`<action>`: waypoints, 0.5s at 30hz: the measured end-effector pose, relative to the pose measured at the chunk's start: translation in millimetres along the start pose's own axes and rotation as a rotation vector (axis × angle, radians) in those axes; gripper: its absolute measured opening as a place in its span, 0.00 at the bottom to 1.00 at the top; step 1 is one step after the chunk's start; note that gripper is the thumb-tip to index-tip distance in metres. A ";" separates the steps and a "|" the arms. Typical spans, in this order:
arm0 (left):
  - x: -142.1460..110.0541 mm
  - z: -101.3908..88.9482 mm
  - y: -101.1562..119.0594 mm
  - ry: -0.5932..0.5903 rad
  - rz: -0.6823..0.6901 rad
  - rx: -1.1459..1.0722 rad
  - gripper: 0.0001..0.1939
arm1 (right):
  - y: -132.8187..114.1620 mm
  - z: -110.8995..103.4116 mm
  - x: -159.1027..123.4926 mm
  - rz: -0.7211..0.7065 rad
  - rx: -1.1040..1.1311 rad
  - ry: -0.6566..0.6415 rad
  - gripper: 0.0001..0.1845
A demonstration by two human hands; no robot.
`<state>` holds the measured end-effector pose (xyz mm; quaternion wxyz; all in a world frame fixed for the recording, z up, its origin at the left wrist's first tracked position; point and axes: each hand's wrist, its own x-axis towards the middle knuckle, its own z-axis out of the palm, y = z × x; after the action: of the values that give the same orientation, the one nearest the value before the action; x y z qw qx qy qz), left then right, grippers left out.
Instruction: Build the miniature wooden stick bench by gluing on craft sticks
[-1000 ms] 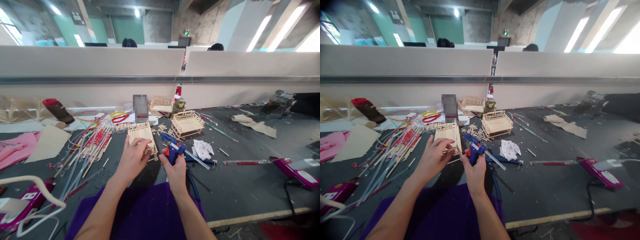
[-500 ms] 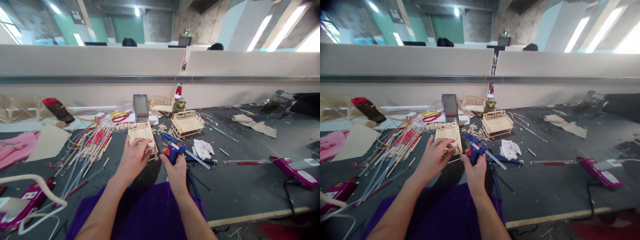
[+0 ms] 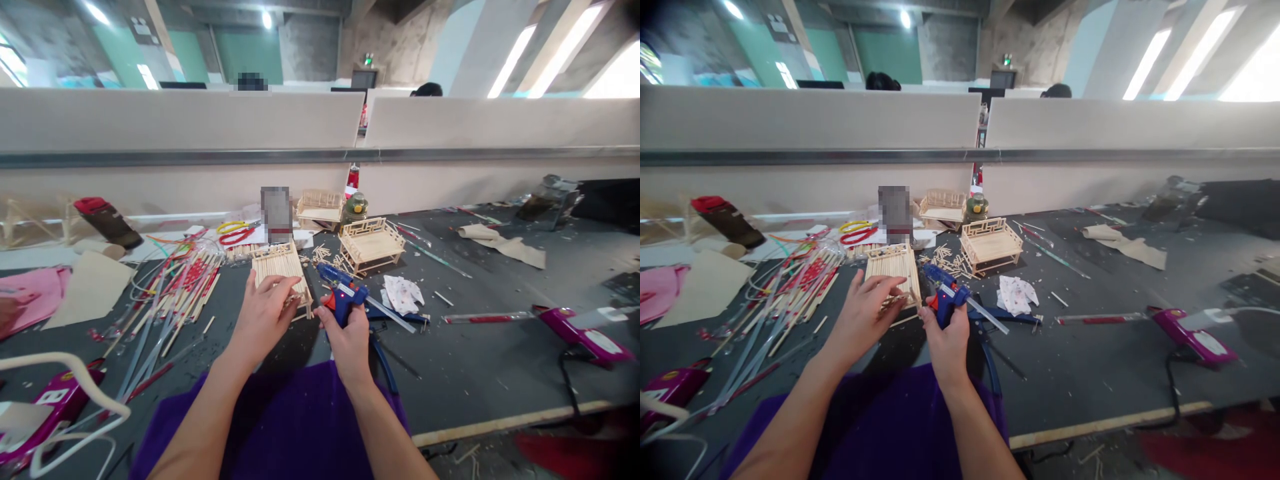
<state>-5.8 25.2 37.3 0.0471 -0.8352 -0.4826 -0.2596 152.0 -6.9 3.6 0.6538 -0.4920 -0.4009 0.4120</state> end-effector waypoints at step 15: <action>0.8 0.5 1.7 0.021 0.001 0.012 0.15 | 1.7 -0.8 -0.6 0.021 0.017 -0.010 0.16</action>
<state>-3.9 25.1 37.5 0.0574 -0.8325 -0.4831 -0.2652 152.3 -7.4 1.7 0.6515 -0.4887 -0.3954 0.4247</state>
